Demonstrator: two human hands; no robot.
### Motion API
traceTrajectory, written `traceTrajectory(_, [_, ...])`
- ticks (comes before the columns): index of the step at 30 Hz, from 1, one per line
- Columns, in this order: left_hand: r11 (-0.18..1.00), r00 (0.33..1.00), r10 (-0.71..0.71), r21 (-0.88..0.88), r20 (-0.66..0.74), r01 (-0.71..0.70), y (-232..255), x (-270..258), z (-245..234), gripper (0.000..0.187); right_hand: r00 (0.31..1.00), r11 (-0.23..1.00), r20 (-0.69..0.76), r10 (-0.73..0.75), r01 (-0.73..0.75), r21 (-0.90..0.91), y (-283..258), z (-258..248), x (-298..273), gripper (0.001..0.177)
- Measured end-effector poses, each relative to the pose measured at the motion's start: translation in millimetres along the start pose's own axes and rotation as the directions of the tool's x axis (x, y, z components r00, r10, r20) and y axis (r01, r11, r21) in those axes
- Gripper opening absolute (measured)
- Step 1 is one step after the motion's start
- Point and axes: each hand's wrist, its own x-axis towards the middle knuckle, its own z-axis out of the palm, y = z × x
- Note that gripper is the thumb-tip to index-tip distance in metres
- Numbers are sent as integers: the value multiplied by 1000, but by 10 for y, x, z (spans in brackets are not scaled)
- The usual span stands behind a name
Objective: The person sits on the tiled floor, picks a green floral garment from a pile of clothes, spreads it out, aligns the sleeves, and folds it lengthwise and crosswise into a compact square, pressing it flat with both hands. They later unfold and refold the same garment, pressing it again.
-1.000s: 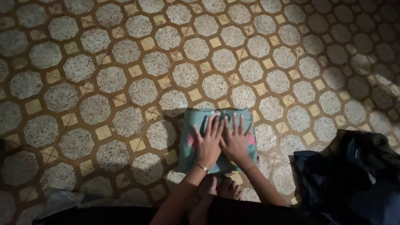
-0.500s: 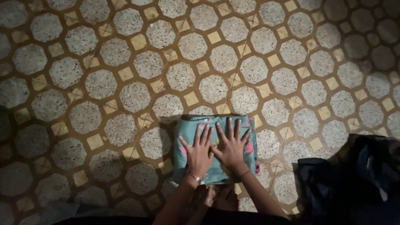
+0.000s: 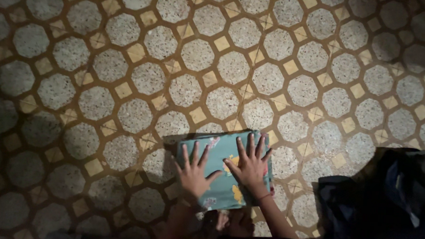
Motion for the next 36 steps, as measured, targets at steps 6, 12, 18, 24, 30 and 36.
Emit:
traceTrajectory(6, [800,878,-160,-462,451,383,-421,58,-22,116,1000,999,14,-18,19,-40,-85,92,14,91])
traceTrajectory(12, [928,981,-165,-320,102,190,-645,-69,41,116,997,998,-44,-65,66,15,-136,124,12,90])
traceTrajectory(18, [833,976,-92,-553,-200,-35,-825,-148,415,105,998,999,44,-49,49,-12,-145,-13,7,91])
traceTrajectory(24, [684,970,-237,-718,-57,125,-751,-179,522,103,995,996,-73,61,-56,69,-42,-162,-81,102])
traceTrajectory(30, [883,964,-266,-403,-3,242,-250,-627,346,100,902,863,-42,429,-396,314,298,-68,-426,89])
traceTrajectory(36, [836,961,-248,-528,-122,149,-90,-670,211,85,960,906,-27,280,-255,338,881,376,-455,50])
